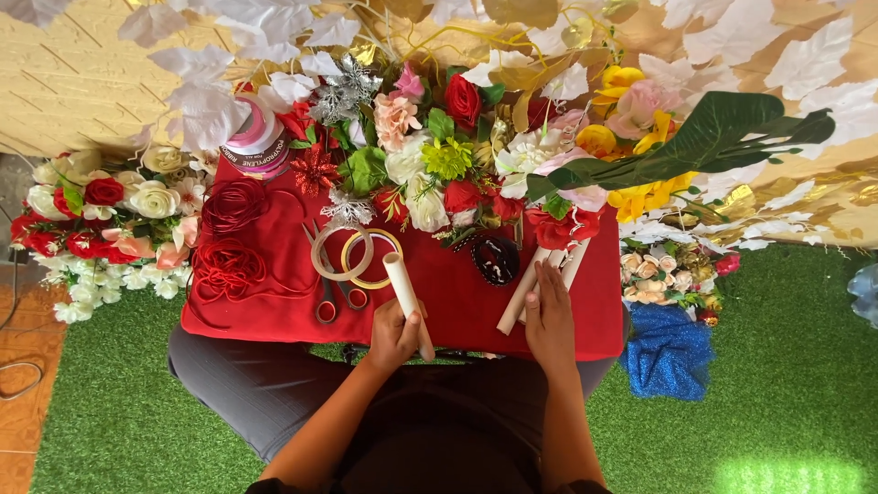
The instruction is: Decorating paper tubes with ribbon and tape as part of flower packaging
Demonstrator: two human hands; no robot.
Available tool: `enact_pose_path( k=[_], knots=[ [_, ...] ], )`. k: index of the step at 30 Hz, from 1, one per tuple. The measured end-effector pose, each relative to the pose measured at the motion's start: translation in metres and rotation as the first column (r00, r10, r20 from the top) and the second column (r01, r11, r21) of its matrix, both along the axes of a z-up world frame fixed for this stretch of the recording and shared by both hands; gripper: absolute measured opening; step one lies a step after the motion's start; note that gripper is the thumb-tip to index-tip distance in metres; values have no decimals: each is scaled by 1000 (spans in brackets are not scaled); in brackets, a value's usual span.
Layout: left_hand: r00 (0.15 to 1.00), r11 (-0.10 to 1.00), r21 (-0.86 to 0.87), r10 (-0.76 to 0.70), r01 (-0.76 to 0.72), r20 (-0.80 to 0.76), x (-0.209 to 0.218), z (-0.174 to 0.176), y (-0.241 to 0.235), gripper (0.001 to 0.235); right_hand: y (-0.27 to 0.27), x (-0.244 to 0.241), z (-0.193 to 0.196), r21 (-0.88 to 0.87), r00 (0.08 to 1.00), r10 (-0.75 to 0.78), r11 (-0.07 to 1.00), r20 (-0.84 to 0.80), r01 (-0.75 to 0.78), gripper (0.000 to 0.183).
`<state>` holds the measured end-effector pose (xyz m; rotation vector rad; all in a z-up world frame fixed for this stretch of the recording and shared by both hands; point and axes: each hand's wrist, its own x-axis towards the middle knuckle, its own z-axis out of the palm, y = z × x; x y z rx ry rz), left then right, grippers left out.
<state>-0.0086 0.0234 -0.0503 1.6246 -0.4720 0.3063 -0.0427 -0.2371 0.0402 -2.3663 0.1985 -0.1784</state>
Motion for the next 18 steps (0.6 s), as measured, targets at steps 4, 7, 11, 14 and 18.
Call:
enact_pose_path(
  k=[4,7,11,14,18],
  knots=[
    [999,998,-67,12,-15,-43,-1,-7,1,44,-1,-1,2,9,1000,6,1000,12,-7,60],
    [998,998,-61,17,-21,-59,-1,-13,1,46,1,-1,7,44,1000,-13,999,15,13,56],
    [995,997,-42,54,-58,-88,-2,-7,2,49,1,-2,8,57,999,-33,998,19,32,55],
    [992,996,-48,67,-72,-110,-2,-8,3,52,3,-2,9,67,999,-32,997,13,31,55],
    [995,996,-27,85,-86,-55,-5,-17,0,63,3,-1,11,76,999,-36,996,1,36,54]
  ],
)
